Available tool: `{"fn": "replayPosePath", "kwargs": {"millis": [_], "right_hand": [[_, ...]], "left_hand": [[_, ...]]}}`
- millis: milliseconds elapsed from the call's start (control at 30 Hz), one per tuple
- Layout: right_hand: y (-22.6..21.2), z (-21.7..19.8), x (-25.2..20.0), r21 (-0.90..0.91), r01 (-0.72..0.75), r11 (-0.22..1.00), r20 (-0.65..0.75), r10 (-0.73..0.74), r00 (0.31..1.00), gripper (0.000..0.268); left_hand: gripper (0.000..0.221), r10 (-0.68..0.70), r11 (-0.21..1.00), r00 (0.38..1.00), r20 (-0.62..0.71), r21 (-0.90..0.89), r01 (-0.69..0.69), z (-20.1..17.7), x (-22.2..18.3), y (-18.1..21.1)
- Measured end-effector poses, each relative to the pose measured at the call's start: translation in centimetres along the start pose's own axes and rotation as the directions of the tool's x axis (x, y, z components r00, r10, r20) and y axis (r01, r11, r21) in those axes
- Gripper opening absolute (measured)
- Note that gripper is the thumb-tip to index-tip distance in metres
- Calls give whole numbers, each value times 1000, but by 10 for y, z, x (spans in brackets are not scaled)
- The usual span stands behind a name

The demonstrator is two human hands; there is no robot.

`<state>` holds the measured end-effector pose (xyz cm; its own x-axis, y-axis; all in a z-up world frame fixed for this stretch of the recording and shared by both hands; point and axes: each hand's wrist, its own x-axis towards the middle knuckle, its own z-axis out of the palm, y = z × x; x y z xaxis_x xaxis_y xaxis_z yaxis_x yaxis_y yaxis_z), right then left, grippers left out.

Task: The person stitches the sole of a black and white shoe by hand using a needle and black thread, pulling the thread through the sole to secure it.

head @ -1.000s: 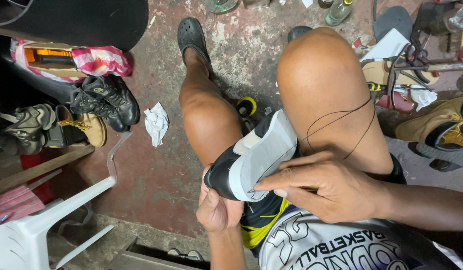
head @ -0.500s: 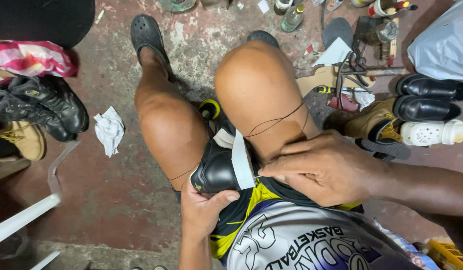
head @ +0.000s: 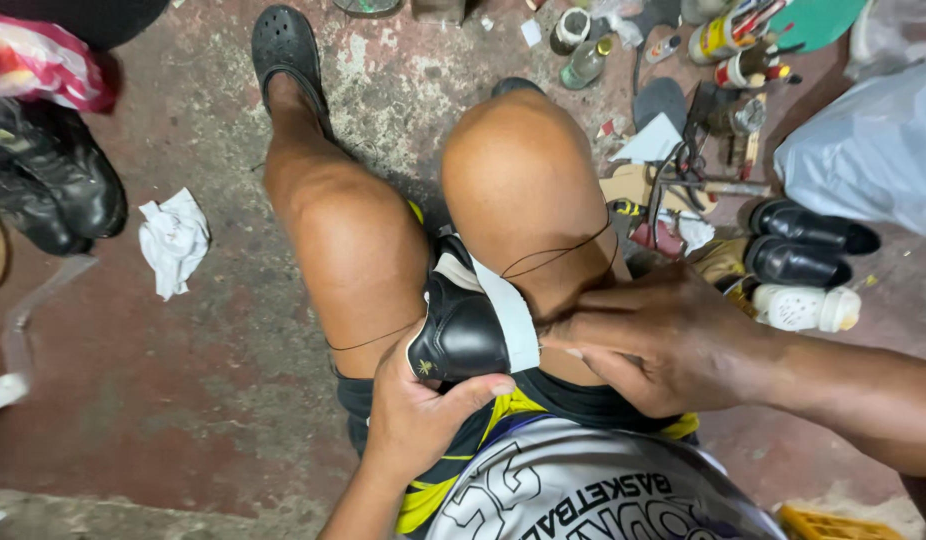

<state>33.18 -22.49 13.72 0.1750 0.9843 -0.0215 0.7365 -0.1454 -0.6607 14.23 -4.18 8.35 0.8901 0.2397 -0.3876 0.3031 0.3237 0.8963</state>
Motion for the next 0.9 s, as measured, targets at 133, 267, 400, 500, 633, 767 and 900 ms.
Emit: {"fn": "replayPosePath", "kwargs": {"millis": [133, 267, 400, 500, 633, 767, 900], "right_hand": [[1, -1, 4, -64, 70, 996, 8, -69, 998, 25], [-1, -3, 16, -113, 159, 981, -17, -162, 987, 27], [-9, -6, 24, -191, 188, 964, 2, -191, 982, 25], [-12, -8, 30, -228, 222, 948, 8, -226, 974, 24], [-16, -7, 36, -230, 188, 955, 57, -180, 982, 20], [-20, -2, 43, -220, 109, 969, 127, -82, 988, 14], [-19, 2, 43, -114, 46, 992, 91, -36, 995, 10]], "left_hand": [[32, 25, 1000, 1000, 5, 17, -25, -2, 4, 4], [29, 29, 998, 999, 14, 63, -29, -7, 11, 11], [29, 74, 993, 997, 5, 92, -74, -9, 12, 11], [28, 49, 996, 999, -7, 68, -49, -10, 14, 12], [26, 35, 999, 999, 2, 27, -35, -14, 15, 9], [26, 15, 1000, 1000, -3, 12, -15, -15, 19, 13], [29, 93, 994, 995, -42, 64, -90, -12, 15, 17]]}}
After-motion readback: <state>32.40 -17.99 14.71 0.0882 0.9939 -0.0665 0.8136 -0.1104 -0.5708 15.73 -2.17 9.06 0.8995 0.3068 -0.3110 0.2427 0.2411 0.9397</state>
